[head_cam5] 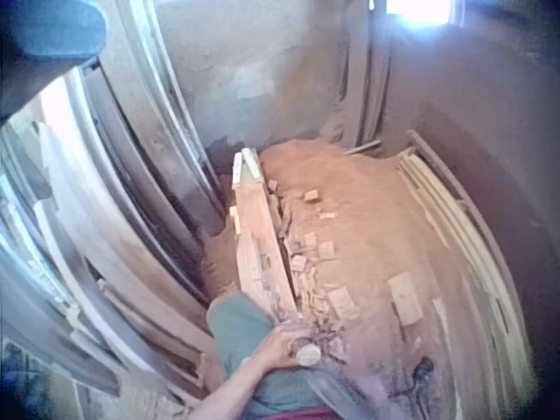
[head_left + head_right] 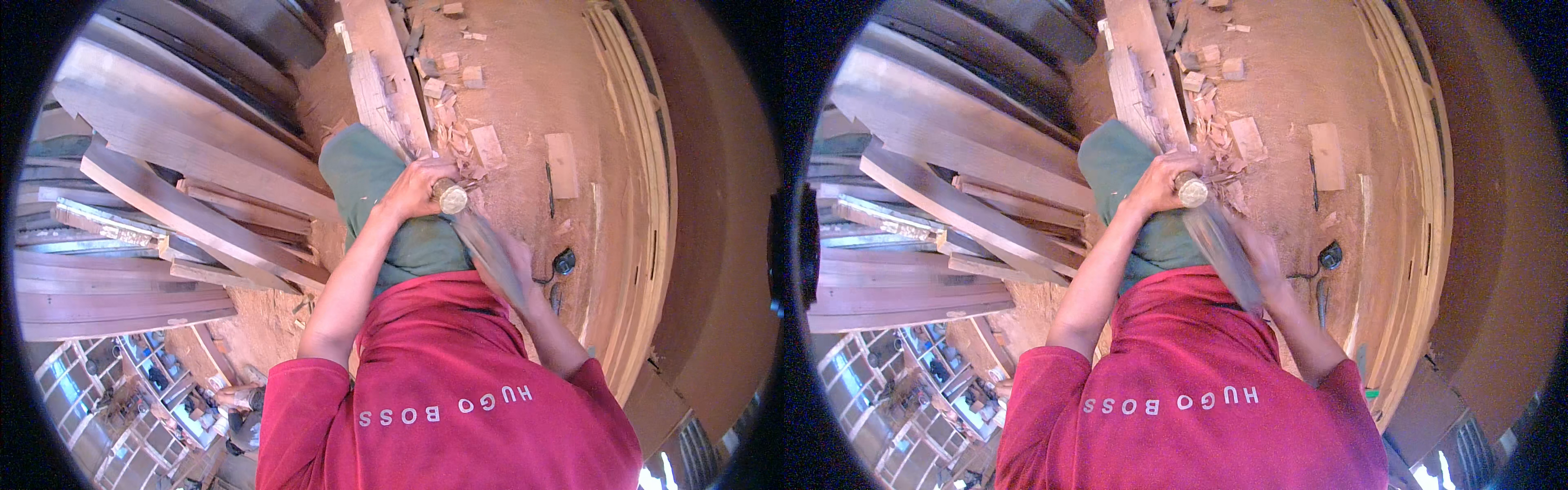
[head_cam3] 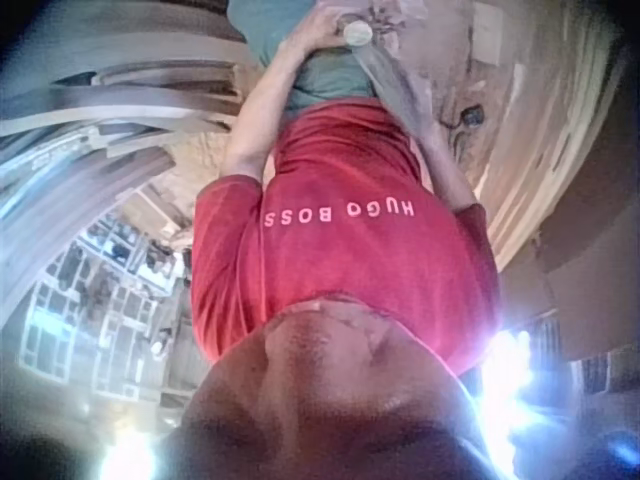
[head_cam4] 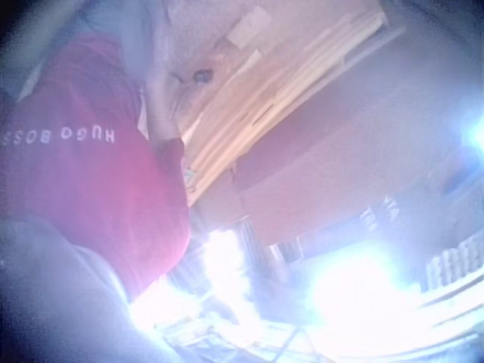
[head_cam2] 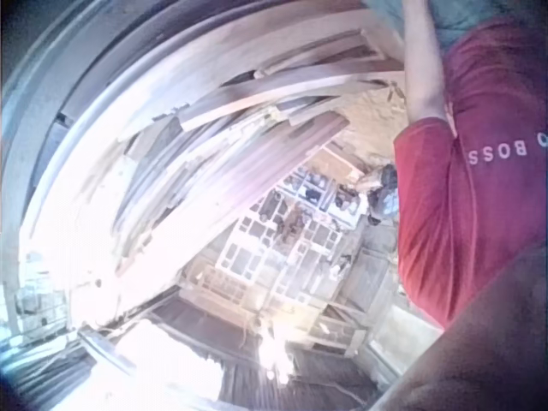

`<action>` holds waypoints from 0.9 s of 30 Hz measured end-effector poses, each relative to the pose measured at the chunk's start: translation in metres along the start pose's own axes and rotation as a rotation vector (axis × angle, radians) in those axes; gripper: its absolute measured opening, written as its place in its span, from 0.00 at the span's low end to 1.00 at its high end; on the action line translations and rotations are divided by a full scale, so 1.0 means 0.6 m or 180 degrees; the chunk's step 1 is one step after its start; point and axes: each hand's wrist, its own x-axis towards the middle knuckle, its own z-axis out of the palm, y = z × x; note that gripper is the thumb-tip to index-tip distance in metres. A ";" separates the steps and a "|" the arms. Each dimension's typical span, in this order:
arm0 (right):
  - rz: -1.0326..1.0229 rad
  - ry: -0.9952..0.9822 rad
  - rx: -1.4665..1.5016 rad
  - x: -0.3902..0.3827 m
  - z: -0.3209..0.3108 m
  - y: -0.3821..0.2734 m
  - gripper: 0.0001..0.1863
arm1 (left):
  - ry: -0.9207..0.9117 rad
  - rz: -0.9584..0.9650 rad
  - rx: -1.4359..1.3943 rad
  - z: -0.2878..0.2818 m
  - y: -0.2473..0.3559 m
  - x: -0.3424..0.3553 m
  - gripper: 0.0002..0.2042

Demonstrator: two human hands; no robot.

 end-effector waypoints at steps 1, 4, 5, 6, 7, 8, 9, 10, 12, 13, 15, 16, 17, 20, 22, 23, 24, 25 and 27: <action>-0.0211 0.0049 -0.0467 0.044 -0.006 -0.081 0.04 | -0.0002 -0.0045 0.0047 -0.002 -0.007 -0.003 0.18; -0.0512 0.0217 -0.0715 0.064 -0.035 -0.200 0.12 | 0.0073 -0.0133 0.0144 -0.004 -0.015 -0.015 0.17; -0.0922 0.0381 -0.0627 0.055 -0.044 -0.203 0.14 | 0.0140 -0.0087 0.0140 -0.004 -0.013 -0.014 0.17; -0.1321 0.0548 -0.0526 0.049 -0.048 -0.200 0.16 | 0.0193 -0.0047 0.0133 -0.001 -0.014 -0.015 0.17; -0.1718 0.0532 0.0011 0.047 -0.045 -0.191 0.18 | 0.0251 -0.0039 0.0118 0.001 -0.017 -0.015 0.16; -0.2109 0.0513 0.0554 0.045 -0.039 -0.176 0.19 | 0.0310 -0.0031 0.0104 0.004 -0.019 -0.015 0.16; -0.1979 0.0441 0.0465 0.049 -0.033 -0.170 0.20 | 0.0365 -0.0001 0.0081 0.004 -0.018 -0.012 0.16; -0.1818 0.0350 0.0383 0.047 -0.027 -0.165 0.21 | 0.0268 -0.0051 0.0071 0.004 -0.016 -0.011 0.16; -0.0461 0.0034 -0.0974 0.069 -0.013 -0.162 0.22 | 0.0101 -0.0138 0.0084 -0.003 -0.011 -0.010 0.17; 0.0223 -0.0423 -0.0813 0.075 -0.022 -0.165 0.20 | -0.0004 -0.0189 0.0131 -0.006 -0.013 -0.012 0.16; -0.0341 0.0001 -0.0538 0.065 -0.042 -0.214 0.20 | -0.0202 -0.0317 0.0213 -0.007 -0.025 -0.023 0.16; -0.0588 0.0194 -0.0379 0.053 -0.045 -0.233 0.21 | -0.0073 -0.0278 0.0183 -0.006 -0.018 -0.027 0.16; -0.1250 0.0223 0.0102 0.042 -0.042 -0.220 0.22 | 0.0057 -0.0241 0.0154 -0.006 -0.012 -0.031 0.15; -0.2224 0.0304 0.0511 0.018 -0.032 -0.150 0.25 | 0.0107 -0.0272 0.0147 0.001 -0.004 -0.027 0.15; -0.1646 0.0260 -0.0565 0.057 -0.031 -0.142 0.24 | 0.0034 -0.0340 0.0206 -0.006 -0.008 -0.017 0.14; -0.0787 -0.0008 -0.0854 0.058 -0.020 -0.150 0.24 | -0.0032 -0.0388 0.0215 -0.008 -0.013 -0.016 0.14; 0.0034 -0.0361 -0.1246 0.068 -0.012 -0.177 0.24 | -0.0103 -0.0464 0.0212 -0.006 -0.017 -0.020 0.14; 0.0264 -0.0407 -0.0921 0.067 -0.022 -0.199 0.25 | 0.0022 -0.0381 0.0234 -0.010 -0.012 -0.018 0.14; -0.0652 0.0205 -0.0212 0.049 -0.045 -0.249 0.24 | 0.0233 -0.0236 0.0243 -0.013 -0.001 -0.021 0.14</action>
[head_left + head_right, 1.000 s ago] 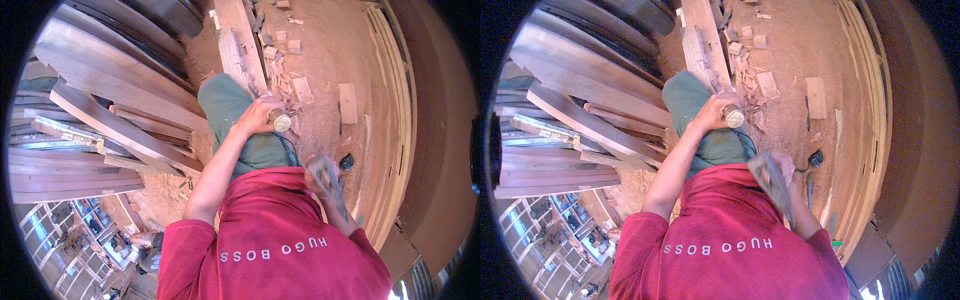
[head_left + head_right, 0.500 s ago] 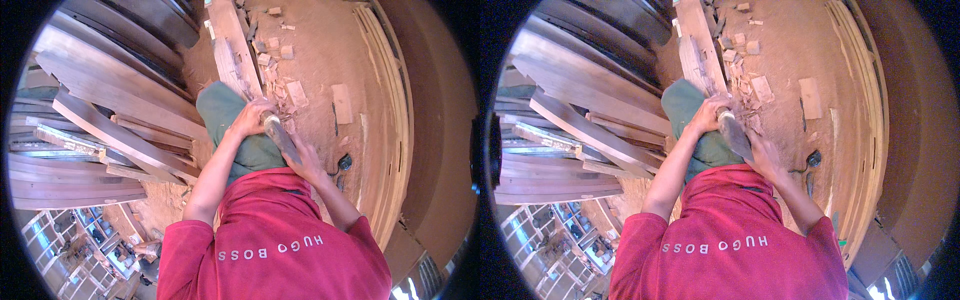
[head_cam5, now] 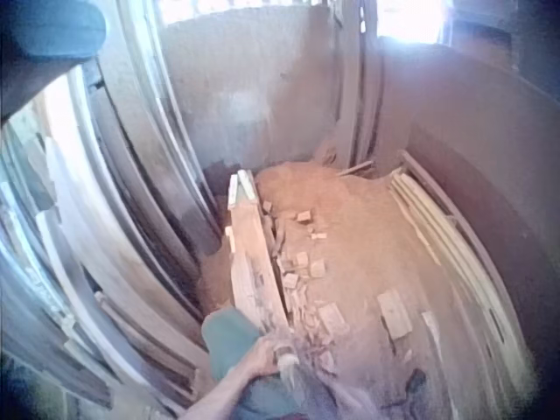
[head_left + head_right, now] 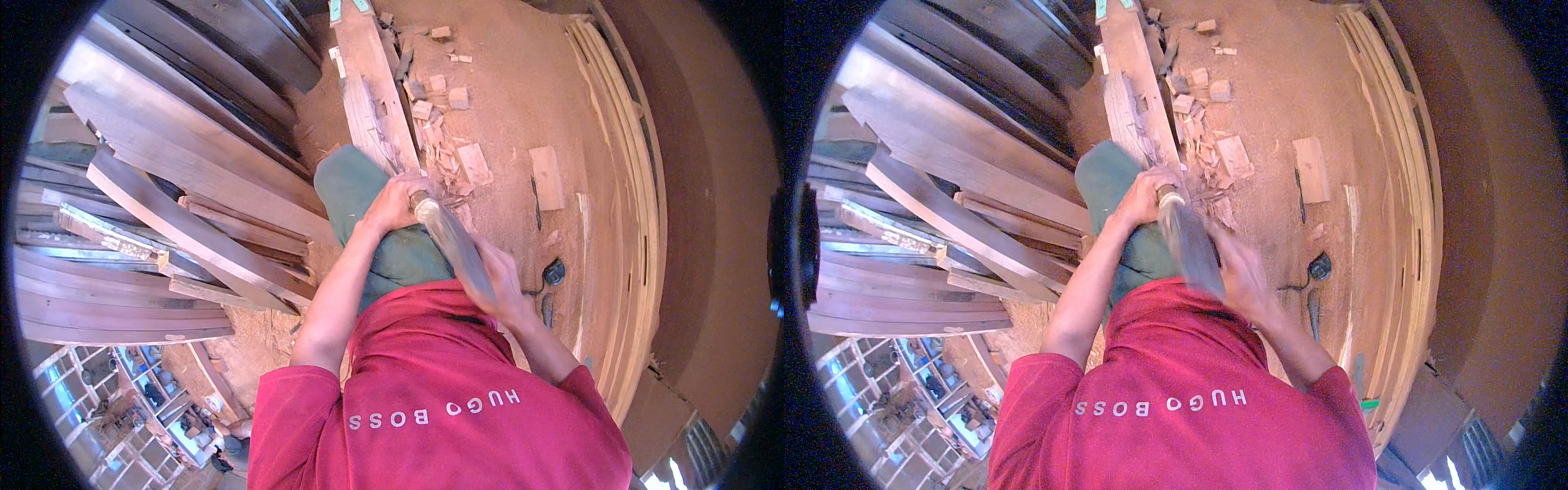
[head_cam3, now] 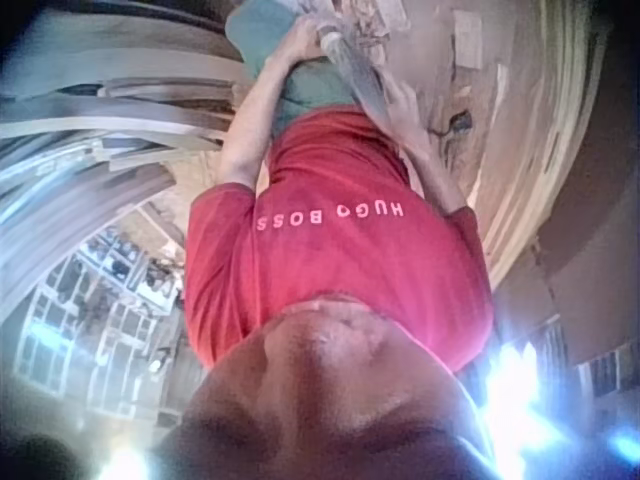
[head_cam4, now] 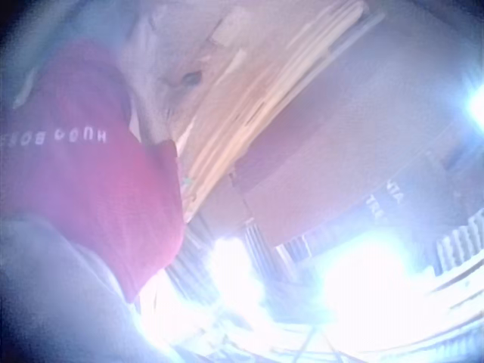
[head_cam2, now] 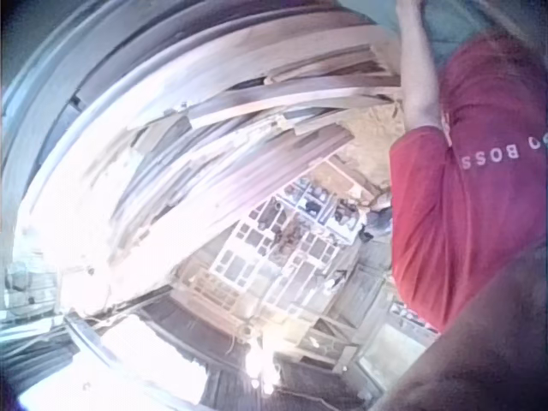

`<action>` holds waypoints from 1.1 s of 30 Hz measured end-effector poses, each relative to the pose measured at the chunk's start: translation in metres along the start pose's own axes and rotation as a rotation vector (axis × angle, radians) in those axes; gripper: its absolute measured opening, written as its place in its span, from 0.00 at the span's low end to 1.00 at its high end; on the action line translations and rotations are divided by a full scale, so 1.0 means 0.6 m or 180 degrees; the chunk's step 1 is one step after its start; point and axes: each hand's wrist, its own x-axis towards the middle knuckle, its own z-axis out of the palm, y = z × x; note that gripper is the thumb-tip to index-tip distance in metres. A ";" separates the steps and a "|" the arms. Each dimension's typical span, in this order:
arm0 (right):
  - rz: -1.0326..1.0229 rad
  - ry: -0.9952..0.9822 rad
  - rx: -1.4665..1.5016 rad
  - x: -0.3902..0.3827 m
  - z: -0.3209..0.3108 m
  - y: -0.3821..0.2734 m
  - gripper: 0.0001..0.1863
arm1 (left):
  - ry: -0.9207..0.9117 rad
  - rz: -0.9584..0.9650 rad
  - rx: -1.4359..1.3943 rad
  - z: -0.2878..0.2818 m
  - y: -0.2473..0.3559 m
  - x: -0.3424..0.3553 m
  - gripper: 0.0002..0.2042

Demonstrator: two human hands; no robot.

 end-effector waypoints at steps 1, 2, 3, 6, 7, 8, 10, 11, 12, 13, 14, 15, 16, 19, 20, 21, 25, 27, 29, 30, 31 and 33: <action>-0.0659 0.0177 0.0444 -0.006 0.003 0.010 0.24 | -0.0044 -0.0067 -0.0002 0.003 -0.001 -0.001 0.15; -0.1319 0.0355 0.0890 -0.015 0.012 0.032 0.24 | -0.0086 -0.0137 -0.0003 0.005 -0.003 0.000 0.15; -0.1275 0.0342 0.0830 -0.012 0.020 0.049 0.22 | -0.0151 -0.0195 -0.0005 0.007 -0.001 -0.001 0.15; -0.0118 -0.0142 0.0211 0.005 0.041 0.087 0.19 | -0.0149 -0.0119 0.0089 0.011 -0.009 0.002 0.15; 0.0937 -0.0557 -0.0323 0.013 0.040 0.086 0.19 | -0.0158 -0.0119 0.0136 0.012 -0.009 0.004 0.15; 0.0937 -0.0454 -0.0632 0.001 0.039 0.072 0.19 | -0.0137 -0.0115 0.0267 0.010 -0.011 0.007 0.14; -0.0137 -0.0030 -0.0077 -0.014 0.028 0.062 0.20 | -0.0146 -0.0174 0.0498 0.006 -0.015 -0.007 0.14; -0.0669 0.0187 0.0207 -0.023 0.025 0.064 0.21 | -0.0105 -0.0189 0.0397 0.009 -0.015 -0.012 0.14; -0.1212 0.0343 0.0461 -0.036 0.035 0.091 0.20 | -0.0062 -0.0148 0.0299 0.010 -0.014 -0.002 0.14; -0.0725 0.0123 0.0114 -0.034 0.048 0.109 0.20 | -0.0036 -0.0131 0.0186 0.014 -0.011 -0.001 0.13; -0.0235 -0.0096 -0.0230 -0.025 0.060 0.127 0.21 | -0.0107 -0.0126 0.0181 0.015 -0.009 -0.002 0.13; 0.0217 -0.0325 -0.0570 -0.004 0.062 0.127 0.21 | -0.0145 -0.0119 0.0203 0.012 -0.008 -0.001 0.13; 0.0198 -0.0259 -0.0427 0.008 0.060 0.122 0.23 | -0.0187 -0.0107 0.0223 0.008 -0.008 0.002 0.13; 0.0803 -0.0581 -0.0514 0.002 0.042 0.085 0.25 | -0.0449 -0.0230 0.0389 0.004 -0.012 0.001 0.13; 0.0719 -0.0415 -0.0248 -0.013 0.043 0.094 0.23 | -0.0304 -0.0177 0.0350 0.011 -0.013 0.001 0.13; 0.0585 -0.0208 0.0013 -0.019 0.045 0.114 0.21 | -0.0147 -0.0078 0.0350 0.013 -0.018 0.013 0.13; 0.0647 0.0134 0.0339 -0.033 0.040 0.131 0.14 | 0.2026 -0.1293 0.0570 0.037 -0.065 0.121 0.11; 0.1043 0.0022 0.0407 -0.018 0.026 0.108 0.15 | 0.3769 -0.1722 -0.0577 -0.015 -0.108 0.215 0.09; 0.1087 0.0244 0.0348 -0.022 0.016 0.116 0.15 | 0.4037 -0.1452 -0.1412 -0.075 -0.090 0.251 0.06; 0.1127 0.0321 0.0374 -0.021 0.018 0.120 0.15 | 0.4100 -0.1140 -0.1099 -0.099 -0.064 0.255 0.07; 0.1191 0.0394 0.0397 -0.023 0.021 0.124 0.15 | 0.3654 -0.0718 -0.1144 -0.120 -0.066 0.246 0.08; 0.1246 0.0410 0.0297 -0.025 0.025 0.138 0.15 | 0.2399 -0.0685 -0.1707 -0.151 -0.069 0.207 0.07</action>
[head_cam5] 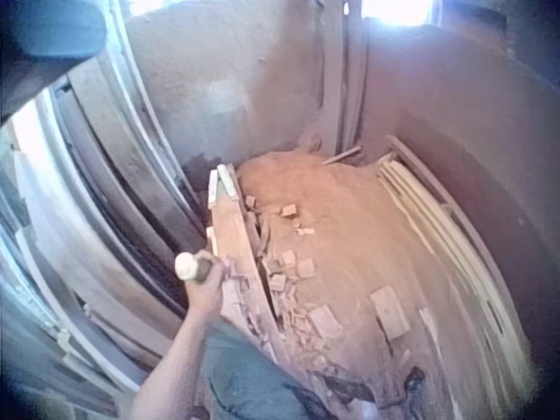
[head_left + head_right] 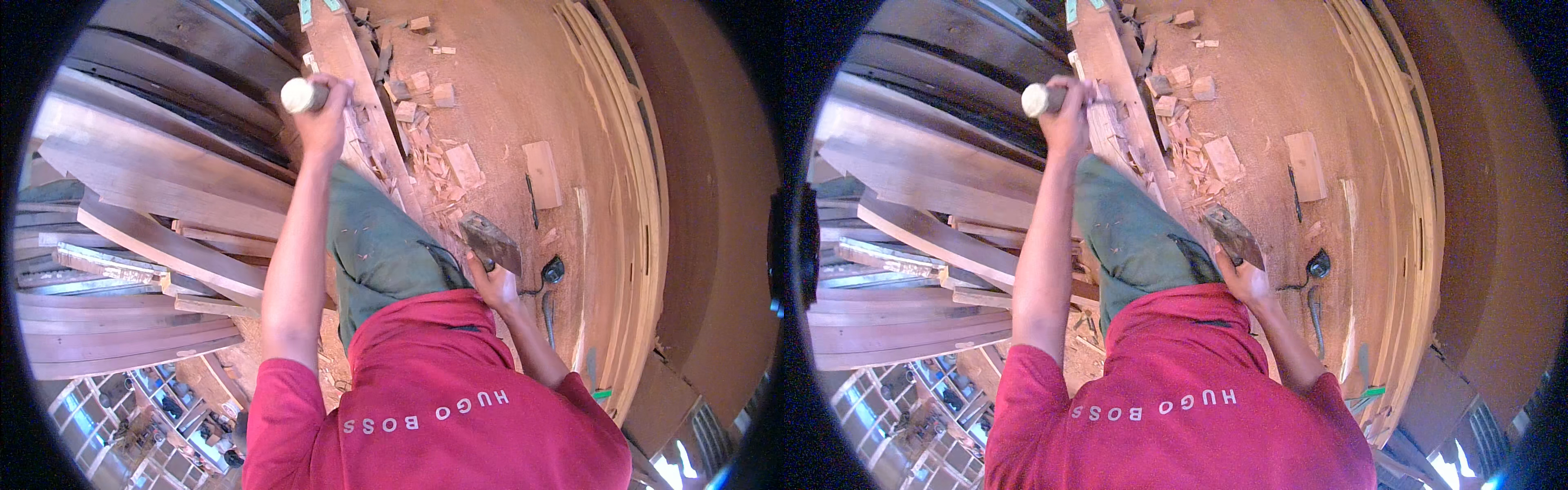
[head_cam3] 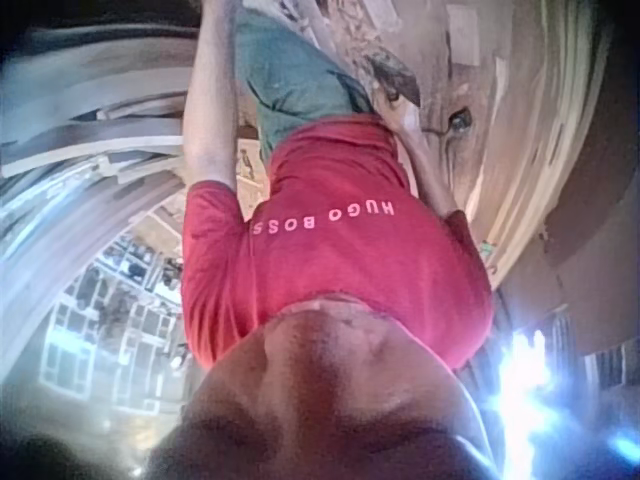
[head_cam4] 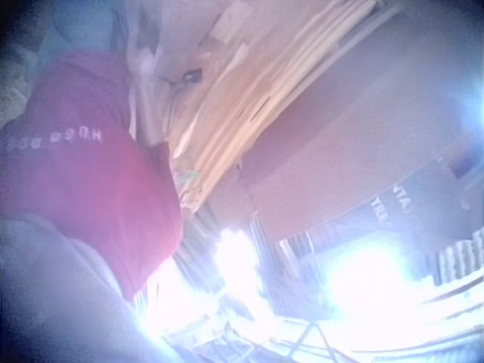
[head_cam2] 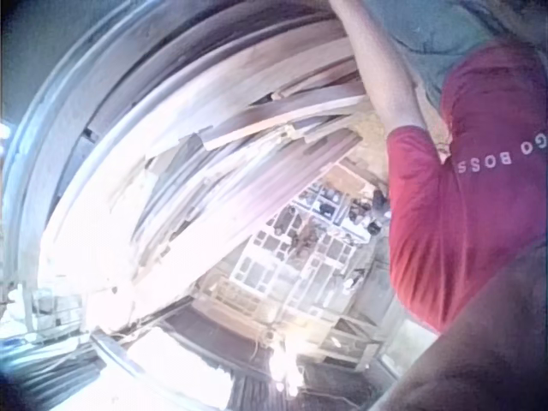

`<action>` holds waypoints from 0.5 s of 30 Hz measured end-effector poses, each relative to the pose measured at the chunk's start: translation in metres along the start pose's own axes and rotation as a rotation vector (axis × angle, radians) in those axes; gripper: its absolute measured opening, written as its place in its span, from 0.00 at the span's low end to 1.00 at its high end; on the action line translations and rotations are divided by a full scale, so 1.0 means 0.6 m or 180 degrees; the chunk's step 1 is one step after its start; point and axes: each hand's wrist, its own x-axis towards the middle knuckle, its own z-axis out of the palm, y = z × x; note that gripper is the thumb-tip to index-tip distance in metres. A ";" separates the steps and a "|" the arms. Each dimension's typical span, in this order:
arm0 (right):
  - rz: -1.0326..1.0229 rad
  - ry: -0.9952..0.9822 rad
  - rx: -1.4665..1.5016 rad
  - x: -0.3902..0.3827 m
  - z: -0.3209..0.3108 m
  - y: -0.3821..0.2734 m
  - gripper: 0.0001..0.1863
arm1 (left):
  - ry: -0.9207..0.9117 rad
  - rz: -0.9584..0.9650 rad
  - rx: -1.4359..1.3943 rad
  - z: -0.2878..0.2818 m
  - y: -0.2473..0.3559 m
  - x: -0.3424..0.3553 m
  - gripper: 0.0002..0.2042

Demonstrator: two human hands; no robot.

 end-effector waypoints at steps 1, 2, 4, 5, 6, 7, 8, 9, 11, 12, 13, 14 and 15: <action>-0.0023 -0.0038 -0.0125 0.006 0.002 0.010 0.15 | -0.0372 -0.0401 -0.0282 -0.006 0.014 -0.017 0.05; -0.0042 -0.0090 -0.0254 0.009 0.004 0.015 0.15 | -0.0495 -0.0390 0.0362 -0.010 0.018 -0.042 0.05; 0.0002 -0.0127 0.0024 0.026 0.014 0.003 0.16 | -0.0504 -0.0045 0.1382 -0.044 -0.030 -0.102 0.05; 0.0045 -0.0095 0.0147 0.034 0.015 0.000 0.16 | -0.0765 0.0208 0.1126 -0.023 -0.008 -0.139 0.06; 0.0013 -0.0061 0.0181 0.038 0.017 -0.007 0.15 | -0.1748 0.0260 0.1566 -0.025 -0.002 -0.145 0.10; -0.0032 -0.0043 0.0224 0.043 0.021 -0.016 0.15 | -0.1989 0.0735 0.1525 -0.019 -0.008 -0.165 0.15; -0.0076 -0.0026 0.0267 0.047 0.025 -0.023 0.14 | -0.2066 0.0510 0.1754 -0.015 -0.011 -0.193 0.15; -0.0042 -0.0057 0.0214 0.050 0.028 -0.024 0.14 | -0.2067 0.0725 0.1810 0.000 -0.008 -0.209 0.17; 0.0023 -0.0176 0.0107 0.045 0.027 -0.026 0.15 | -0.2104 0.0869 0.1783 -0.001 -0.032 -0.231 0.17; 0.0048 -0.0135 0.0021 0.039 0.029 -0.007 0.15 | -0.2238 0.0855 0.1773 0.001 -0.038 -0.235 0.16; 0.0063 -0.0087 -0.0070 0.034 0.033 0.018 0.15 | -0.2202 0.0906 0.1717 0.002 -0.043 -0.237 0.16; 0.0078 -0.0034 -0.0160 0.027 0.037 0.038 0.15 | -0.2170 0.0958 0.1661 0.001 -0.048 -0.240 0.16; 0.0186 -0.0031 0.0001 0.021 0.038 0.036 0.14 | -0.2138 0.1008 0.1600 0.000 -0.050 -0.240 0.16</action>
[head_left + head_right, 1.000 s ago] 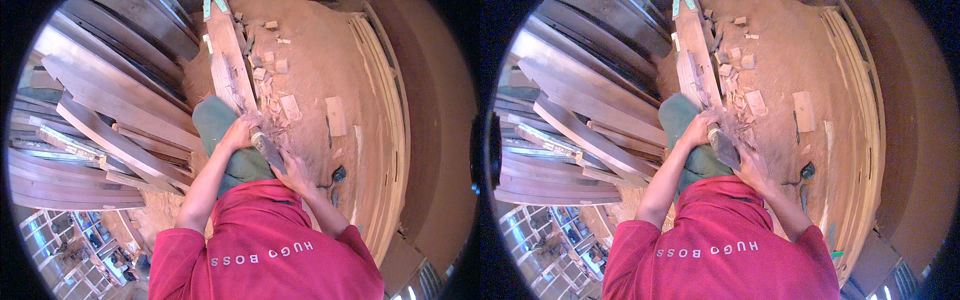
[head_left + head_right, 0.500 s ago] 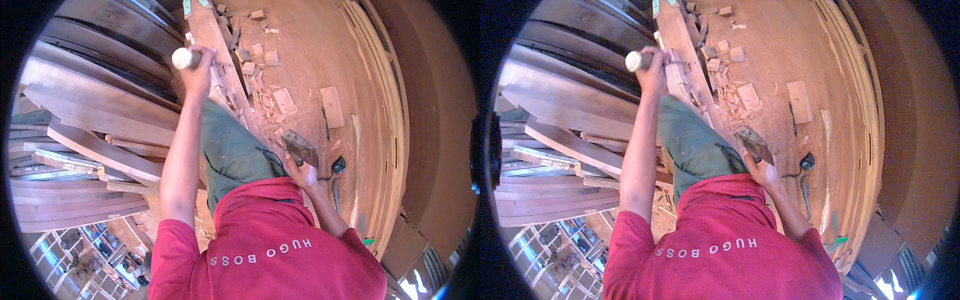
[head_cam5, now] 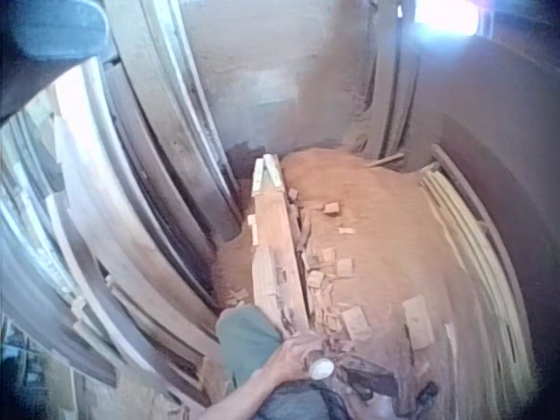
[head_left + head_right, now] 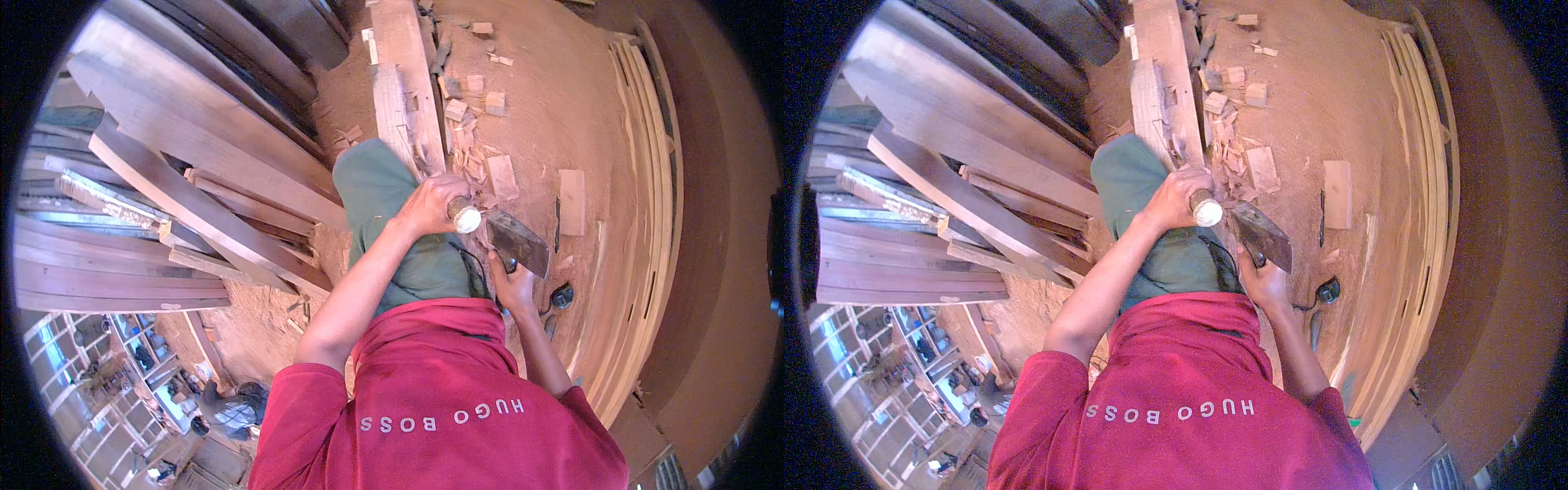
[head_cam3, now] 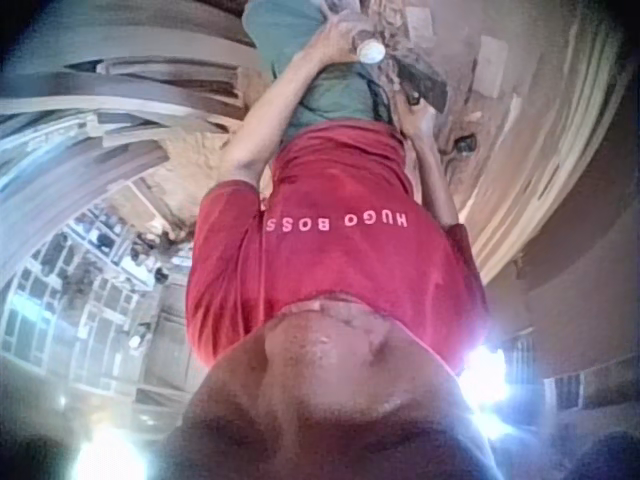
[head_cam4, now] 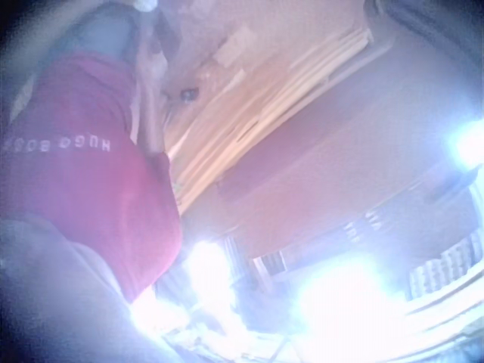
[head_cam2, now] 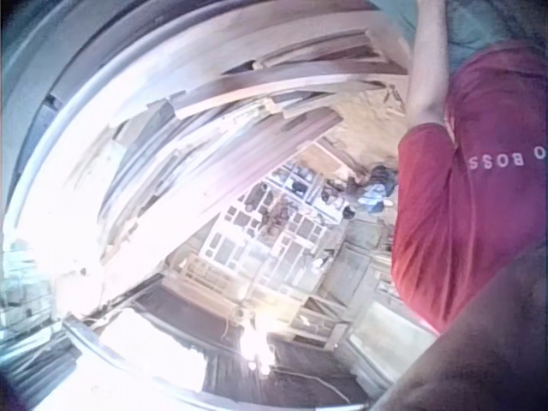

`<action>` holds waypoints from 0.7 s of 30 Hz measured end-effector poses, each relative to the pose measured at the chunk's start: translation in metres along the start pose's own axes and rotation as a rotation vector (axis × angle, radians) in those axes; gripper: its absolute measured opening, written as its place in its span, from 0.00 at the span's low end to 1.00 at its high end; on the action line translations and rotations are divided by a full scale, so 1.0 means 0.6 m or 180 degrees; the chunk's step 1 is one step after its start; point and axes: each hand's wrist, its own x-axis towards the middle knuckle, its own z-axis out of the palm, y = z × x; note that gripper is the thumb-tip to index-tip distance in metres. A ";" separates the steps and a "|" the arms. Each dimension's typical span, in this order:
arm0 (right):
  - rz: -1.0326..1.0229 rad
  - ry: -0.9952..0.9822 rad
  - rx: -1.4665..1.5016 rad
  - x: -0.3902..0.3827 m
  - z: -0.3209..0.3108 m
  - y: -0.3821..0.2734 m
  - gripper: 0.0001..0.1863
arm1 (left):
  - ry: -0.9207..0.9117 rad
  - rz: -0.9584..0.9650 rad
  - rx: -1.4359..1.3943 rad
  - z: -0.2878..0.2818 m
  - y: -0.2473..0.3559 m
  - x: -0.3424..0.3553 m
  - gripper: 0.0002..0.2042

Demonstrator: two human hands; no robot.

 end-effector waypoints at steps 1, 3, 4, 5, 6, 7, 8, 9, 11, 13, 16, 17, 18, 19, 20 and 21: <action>0.0175 -0.0121 0.0036 -0.004 0.000 0.003 0.15 | -0.0029 -0.0060 0.0035 -0.002 -0.002 -0.003 0.16; 0.0415 -0.0277 0.0051 -0.010 -0.001 0.010 0.15 | -0.0093 -0.0165 0.0083 -0.003 -0.006 -0.008 0.16; 0.0479 -0.0318 0.0031 -0.014 -0.001 0.009 0.15 | -0.0077 -0.0173 0.0064 -0.003 -0.009 -0.010 0.16; 0.0423 -0.0295 -0.0028 -0.018 0.001 0.005 0.16 | -0.0065 -0.0178 0.0045 -0.003 -0.011 -0.011 0.17; 0.0343 -0.0282 -0.0083 -0.021 0.002 0.000 0.17 | -0.0057 -0.0177 0.0024 -0.005 -0.011 -0.010 0.17; 0.0259 -0.0265 -0.0137 -0.023 0.003 -0.006 0.18 | -0.0060 -0.0147 -0.0008 -0.008 -0.012 -0.008 0.17; 0.0150 -0.0263 -0.0188 -0.025 0.003 -0.013 0.17 | -0.0064 -0.0116 -0.0041 -0.011 -0.014 -0.007 0.17; 0.0044 -0.0270 -0.0232 -0.026 0.005 -0.023 0.17 | -0.0072 -0.0093 -0.0068 -0.016 -0.015 -0.008 0.17; -0.0509 -0.0185 -0.0617 -0.027 0.002 -0.050 0.16 | -0.0143 -0.0070 -0.0116 -0.023 -0.017 -0.010 0.17; -0.0916 -0.0120 -0.0710 -0.029 -0.005 -0.084 0.14 | -0.0135 -0.0028 -0.0138 -0.032 -0.021 -0.014 0.17; -0.1824 -0.0032 -0.0431 -0.045 -0.023 -0.122 0.13 | -0.0132 -0.0007 -0.0163 -0.040 -0.027 -0.018 0.17; -0.2501 -0.0020 -0.0349 -0.046 -0.031 -0.130 0.16 | -0.0203 -0.0064 -0.0158 -0.042 -0.028 -0.020 0.17; -0.2617 -0.0127 0.0662 -0.048 -0.024 -0.152 0.15 | -0.0280 -0.0117 -0.0150 -0.041 -0.029 -0.021 0.17; -0.2688 -0.0237 0.1650 -0.047 -0.022 -0.185 0.14 | -0.0231 -0.0086 -0.0201 -0.042 -0.026 -0.019 0.16; -0.2975 -0.0320 0.1468 -0.036 -0.022 -0.218 0.11 | -0.0187 -0.0074 -0.0208 -0.044 -0.024 -0.022 0.14; -0.2460 -0.0383 0.0648 -0.026 -0.015 -0.198 0.11 | -0.0163 -0.0011 -0.0262 -0.044 -0.019 -0.015 0.13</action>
